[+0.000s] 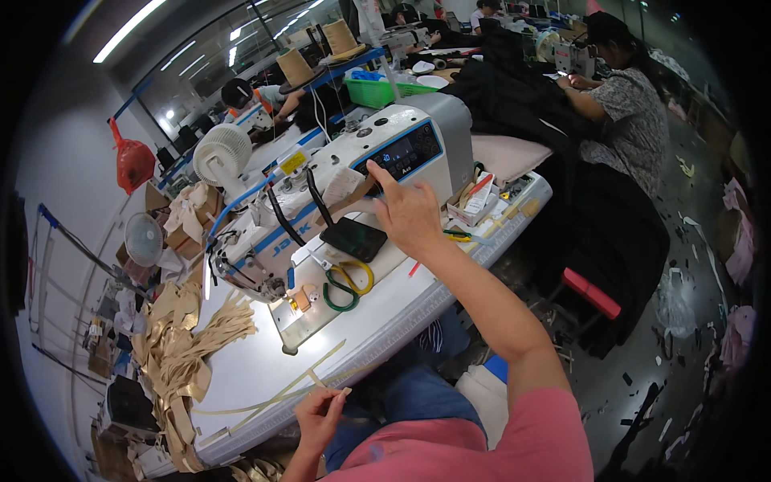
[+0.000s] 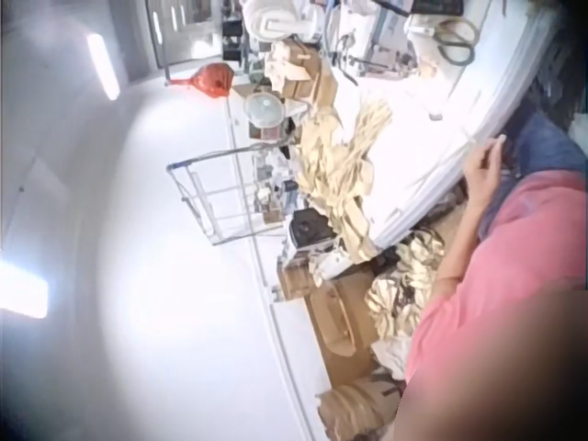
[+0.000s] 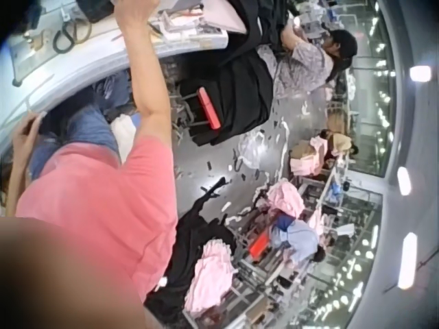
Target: The user is sewing fabric strips using an industrial sewing machine in a production environment.
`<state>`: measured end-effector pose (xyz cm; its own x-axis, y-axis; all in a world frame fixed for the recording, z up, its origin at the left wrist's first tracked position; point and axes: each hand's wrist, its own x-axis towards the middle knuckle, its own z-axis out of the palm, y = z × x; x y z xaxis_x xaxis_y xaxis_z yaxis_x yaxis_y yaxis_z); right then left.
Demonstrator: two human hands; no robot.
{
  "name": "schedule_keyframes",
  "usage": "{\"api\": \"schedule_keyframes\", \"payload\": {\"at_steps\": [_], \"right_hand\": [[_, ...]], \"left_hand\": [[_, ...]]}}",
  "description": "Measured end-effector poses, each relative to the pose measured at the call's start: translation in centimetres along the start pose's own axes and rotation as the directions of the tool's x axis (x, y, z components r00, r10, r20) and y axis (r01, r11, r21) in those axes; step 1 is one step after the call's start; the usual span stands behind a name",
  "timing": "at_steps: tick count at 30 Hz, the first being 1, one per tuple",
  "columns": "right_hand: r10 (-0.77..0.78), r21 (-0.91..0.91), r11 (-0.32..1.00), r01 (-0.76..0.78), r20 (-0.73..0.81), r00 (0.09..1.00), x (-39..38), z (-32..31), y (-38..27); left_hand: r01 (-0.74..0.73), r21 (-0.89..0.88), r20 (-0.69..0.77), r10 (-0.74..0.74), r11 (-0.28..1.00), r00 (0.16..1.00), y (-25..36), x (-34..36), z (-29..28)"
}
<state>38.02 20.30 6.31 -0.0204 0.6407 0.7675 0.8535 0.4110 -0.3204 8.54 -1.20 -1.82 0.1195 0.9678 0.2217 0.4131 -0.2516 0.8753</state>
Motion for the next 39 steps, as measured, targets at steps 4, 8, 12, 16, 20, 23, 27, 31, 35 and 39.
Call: {"api": "schedule_keyframes", "payload": {"at_steps": [4, 8, 12, 16, 20, 23, 27, 31, 35, 39], "right_hand": [[0.002, 0.037, 0.999, -0.002, -0.014, 1.0, 0.3, 0.0, -0.3], [0.003, -0.039, 0.999, -0.003, 0.006, 1.0, 0.1, 0.2, -0.1], [-0.003, 0.013, 1.0, 0.004, -0.042, 0.999, 0.2, -0.1, -0.3], [0.007, 0.021, 1.0, -0.007, -0.011, 1.0, 0.4, -0.1, -0.6], [0.01, -0.025, 1.0, -0.009, 0.002, 1.0, 0.2, 0.0, -0.2], [0.013, 0.006, 1.0, -0.013, -0.013, 1.0, 0.1, 0.0, -0.1], [-0.037, -0.089, 0.995, 0.036, -0.01, 0.999, 0.2, -0.1, 0.5], [-0.01, -0.09, 0.996, 0.016, 0.068, 0.998, 0.1, -0.6, 0.4], [-0.056, -0.059, 0.997, 0.054, -0.031, 0.998, 0.1, -0.2, 0.5], [0.038, -0.05, 0.998, -0.034, 0.097, 0.995, 0.4, 0.0, -0.2]], "left_hand": [[-0.029, 0.038, 0.054, 0.027, 0.999, 0.998, 1.2, 0.5, 0.3], [-0.015, 0.004, 0.035, 0.015, 1.0, 0.999, 1.2, 0.0, 0.5], [-0.095, 0.062, 0.042, 0.093, 0.994, 0.995, 1.5, -0.3, 0.4], [-0.081, 0.045, 0.049, 0.079, 0.996, 0.996, 1.4, -0.6, 0.4], [-0.039, 0.026, 0.041, 0.038, 0.999, 0.998, 1.2, -0.8, 0.3], [-0.048, 0.06, 0.058, 0.044, 0.997, 0.997, 1.3, -1.0, 0.2], [-0.037, 0.063, 0.082, 0.032, 0.997, 0.996, 1.4, -1.0, -0.1], [-0.002, 0.014, 0.05, 0.002, 1.0, 0.999, 0.9, -1.1, -0.5], [0.012, -0.035, 0.007, -0.012, 0.999, 1.0, 0.3, -1.2, -1.0], [0.0, 0.012, 0.049, -0.001, 1.0, 0.999, 0.1, -0.4, -1.3]]}}
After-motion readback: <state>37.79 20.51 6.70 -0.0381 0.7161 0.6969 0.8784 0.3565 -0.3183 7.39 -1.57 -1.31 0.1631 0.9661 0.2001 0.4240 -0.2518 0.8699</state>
